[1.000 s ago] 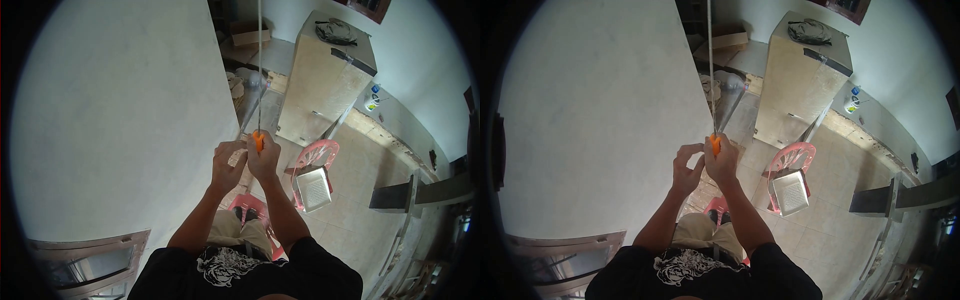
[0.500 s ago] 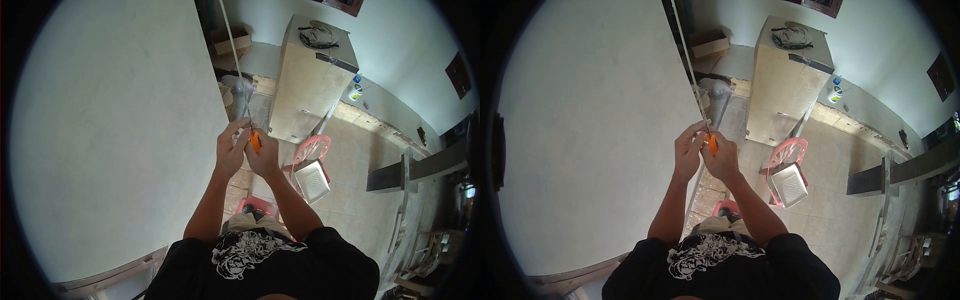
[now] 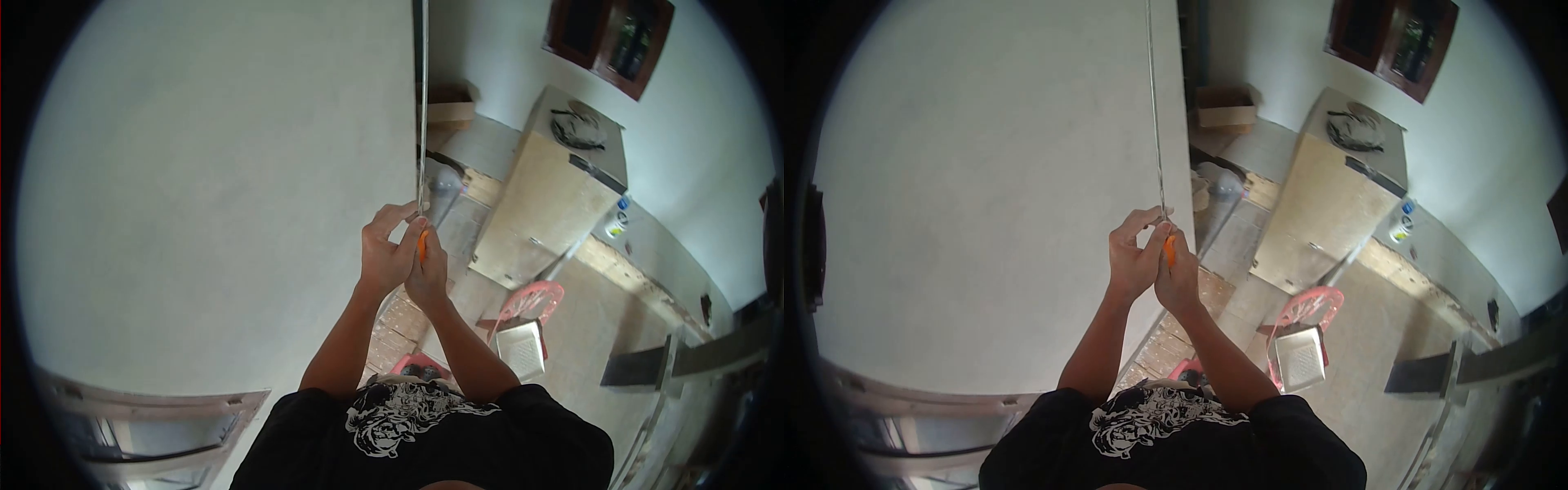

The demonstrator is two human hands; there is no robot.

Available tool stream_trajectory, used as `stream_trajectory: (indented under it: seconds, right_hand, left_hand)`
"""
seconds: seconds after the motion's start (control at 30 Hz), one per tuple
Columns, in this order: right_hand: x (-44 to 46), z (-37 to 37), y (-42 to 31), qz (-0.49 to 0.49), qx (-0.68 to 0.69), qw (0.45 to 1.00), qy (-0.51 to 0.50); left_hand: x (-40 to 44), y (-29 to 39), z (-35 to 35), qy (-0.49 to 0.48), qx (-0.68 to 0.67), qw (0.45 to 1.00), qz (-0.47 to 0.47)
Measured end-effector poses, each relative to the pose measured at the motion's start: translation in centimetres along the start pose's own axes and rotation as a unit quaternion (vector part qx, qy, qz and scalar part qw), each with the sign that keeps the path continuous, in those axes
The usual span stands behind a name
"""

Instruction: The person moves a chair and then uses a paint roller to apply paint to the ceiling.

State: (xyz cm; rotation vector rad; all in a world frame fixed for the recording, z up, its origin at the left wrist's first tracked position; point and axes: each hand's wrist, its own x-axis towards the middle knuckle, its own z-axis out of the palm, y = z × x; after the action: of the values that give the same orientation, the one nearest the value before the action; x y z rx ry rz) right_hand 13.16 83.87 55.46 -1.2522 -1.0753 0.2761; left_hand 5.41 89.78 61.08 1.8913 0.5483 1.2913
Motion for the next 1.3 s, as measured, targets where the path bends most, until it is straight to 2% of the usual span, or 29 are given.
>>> stream_trajectory:
  seconds: [0.13, 0.2, 0.3, 0.53, 0.6, 0.67, 1.07, 1.23, 1.3]
  right_hand:
    - [2.6, 2.0, -3.9, -0.045, 0.055, 0.997, -0.01]
    - [4.1, 3.1, -5.4, -0.071, 0.087, 0.993, -0.033]
    - [6.6, 5.1, -8.2, -0.155, 0.156, 0.975, -0.03]
    - [10.2, 6.4, -16.6, -0.126, 0.181, 0.963, -0.154]
    - [10.6, 6.8, -17.8, -0.154, 0.206, 0.953, -0.157]
    - [10.6, 7.2, -18.4, -0.19, 0.226, 0.944, -0.148]
    - [8.1, 7.3, -23.7, -0.212, 0.214, 0.931, -0.207]
    - [6.2, 8.3, -25.8, -0.22, 0.231, 0.906, -0.276]
    - [5.4, 9.3, -27.1, -0.242, 0.248, 0.889, -0.3]
  left_hand:
    - [2.3, 3.2, -2.4, 0.058, 0.023, 0.997, 0.035]
    - [3.7, 5.4, -3.9, 0.071, 0.006, 0.997, 0.018]
    - [6.1, 8.7, -6.5, 0.094, 0.06, 0.993, 0.046]
    - [7.8, 15.1, -11.5, 0.15, 0.188, 0.964, 0.112]
    - [7.3, 15.8, -12.4, 0.161, 0.224, 0.952, 0.132]
    - [6.7, 15.9, -13.2, 0.154, 0.188, 0.964, 0.105]
    - [2.3, 20.3, -15.8, 0.217, 0.227, 0.947, 0.068]
    - [0.9, 22.7, -18.0, 0.225, 0.267, 0.934, 0.074]
    - [0.3, 23.8, -19.4, 0.235, 0.237, 0.94, 0.067]
